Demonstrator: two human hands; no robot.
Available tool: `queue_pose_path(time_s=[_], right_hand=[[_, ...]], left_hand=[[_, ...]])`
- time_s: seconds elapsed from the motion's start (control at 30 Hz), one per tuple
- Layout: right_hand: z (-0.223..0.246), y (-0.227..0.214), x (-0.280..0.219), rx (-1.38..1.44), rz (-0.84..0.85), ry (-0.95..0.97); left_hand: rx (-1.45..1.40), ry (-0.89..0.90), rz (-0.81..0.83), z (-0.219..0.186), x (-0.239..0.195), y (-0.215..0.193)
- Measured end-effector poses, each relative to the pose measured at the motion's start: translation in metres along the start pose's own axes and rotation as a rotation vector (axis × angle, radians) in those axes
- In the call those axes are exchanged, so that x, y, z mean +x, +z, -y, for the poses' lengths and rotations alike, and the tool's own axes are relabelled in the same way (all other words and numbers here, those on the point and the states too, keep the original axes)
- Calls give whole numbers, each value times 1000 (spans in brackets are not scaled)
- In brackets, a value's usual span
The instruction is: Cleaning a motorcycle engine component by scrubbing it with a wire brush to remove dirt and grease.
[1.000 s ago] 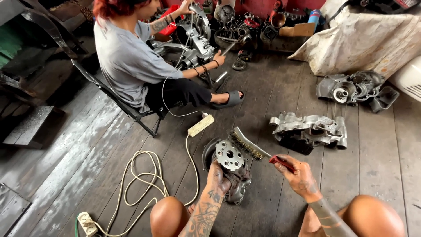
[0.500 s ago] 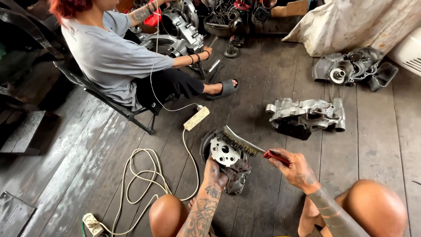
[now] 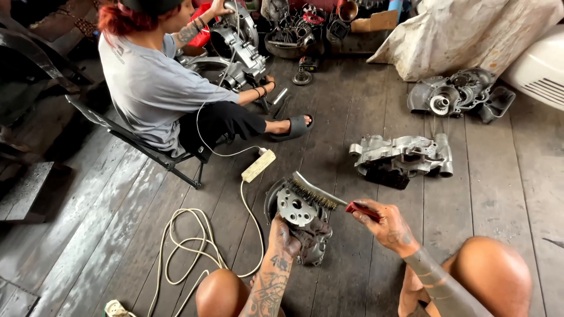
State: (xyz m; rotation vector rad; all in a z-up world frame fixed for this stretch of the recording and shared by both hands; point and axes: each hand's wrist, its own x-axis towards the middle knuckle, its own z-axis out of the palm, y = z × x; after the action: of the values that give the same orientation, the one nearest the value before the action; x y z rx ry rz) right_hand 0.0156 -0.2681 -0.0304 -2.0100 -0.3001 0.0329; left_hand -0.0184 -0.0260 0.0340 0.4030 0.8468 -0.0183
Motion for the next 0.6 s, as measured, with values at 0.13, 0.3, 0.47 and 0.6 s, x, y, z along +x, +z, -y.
queue_pose_path(time_s=[0.13, 0.3, 0.47, 0.6], right_hand=[[-5, 2, 3, 54, -14, -4], [11, -1, 8, -150, 101, 20], [16, -2, 10, -188, 68, 113], [19, -4, 9, -79, 106, 19]], left_hand=[[17, 15, -23, -1, 6, -4], [150, -83, 10, -5, 34, -20], [172, -110, -44, -8, 24, -14], [211, -57, 13, -9, 15, -7]])
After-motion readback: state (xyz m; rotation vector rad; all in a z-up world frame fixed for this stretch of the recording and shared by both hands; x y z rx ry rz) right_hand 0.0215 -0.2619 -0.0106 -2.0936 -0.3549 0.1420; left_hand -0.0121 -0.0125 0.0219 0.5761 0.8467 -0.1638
